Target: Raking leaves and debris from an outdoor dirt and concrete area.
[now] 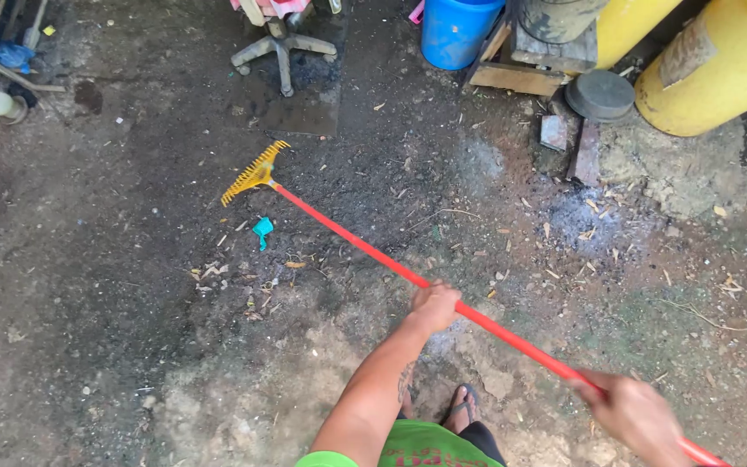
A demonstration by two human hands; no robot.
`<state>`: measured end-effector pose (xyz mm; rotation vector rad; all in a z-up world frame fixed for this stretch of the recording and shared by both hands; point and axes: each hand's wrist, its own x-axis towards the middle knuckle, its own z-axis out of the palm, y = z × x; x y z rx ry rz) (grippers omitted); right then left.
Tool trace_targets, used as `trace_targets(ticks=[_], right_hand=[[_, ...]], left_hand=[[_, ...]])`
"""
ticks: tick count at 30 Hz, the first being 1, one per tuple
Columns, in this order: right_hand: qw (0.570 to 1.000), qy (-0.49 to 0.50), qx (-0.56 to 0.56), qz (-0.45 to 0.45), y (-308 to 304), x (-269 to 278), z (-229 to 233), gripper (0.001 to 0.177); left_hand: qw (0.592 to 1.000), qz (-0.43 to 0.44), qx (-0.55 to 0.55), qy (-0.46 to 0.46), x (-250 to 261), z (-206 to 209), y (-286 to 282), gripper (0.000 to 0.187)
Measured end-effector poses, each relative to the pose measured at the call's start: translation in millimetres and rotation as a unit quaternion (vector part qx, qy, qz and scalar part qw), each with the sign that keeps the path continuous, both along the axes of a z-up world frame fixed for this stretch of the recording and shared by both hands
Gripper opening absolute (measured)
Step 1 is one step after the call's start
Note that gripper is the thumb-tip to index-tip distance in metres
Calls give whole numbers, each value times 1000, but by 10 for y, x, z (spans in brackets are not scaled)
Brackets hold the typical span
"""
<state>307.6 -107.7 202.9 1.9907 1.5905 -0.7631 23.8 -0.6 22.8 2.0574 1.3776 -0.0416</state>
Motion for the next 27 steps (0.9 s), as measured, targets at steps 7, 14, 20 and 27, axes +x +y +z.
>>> trace_targets(ticks=[7,14,20,27], right_hand=[[999,-11,47,19,-159,-135,-346,43],[994,81,65,33,-81,-1068,-462,40],[994,82,66,28,-691,42,-587,40],[994,-20,76,-76,-2096,2298,-780,43]], left_hand=[[996,24,72,46,-223,-824,-73,16],[975,147,63,155,-918,-787,-176,23],[984,106,68,124,334,-1492,-662,17],[994,-94,41,40,2118,-549,-1539,14]])
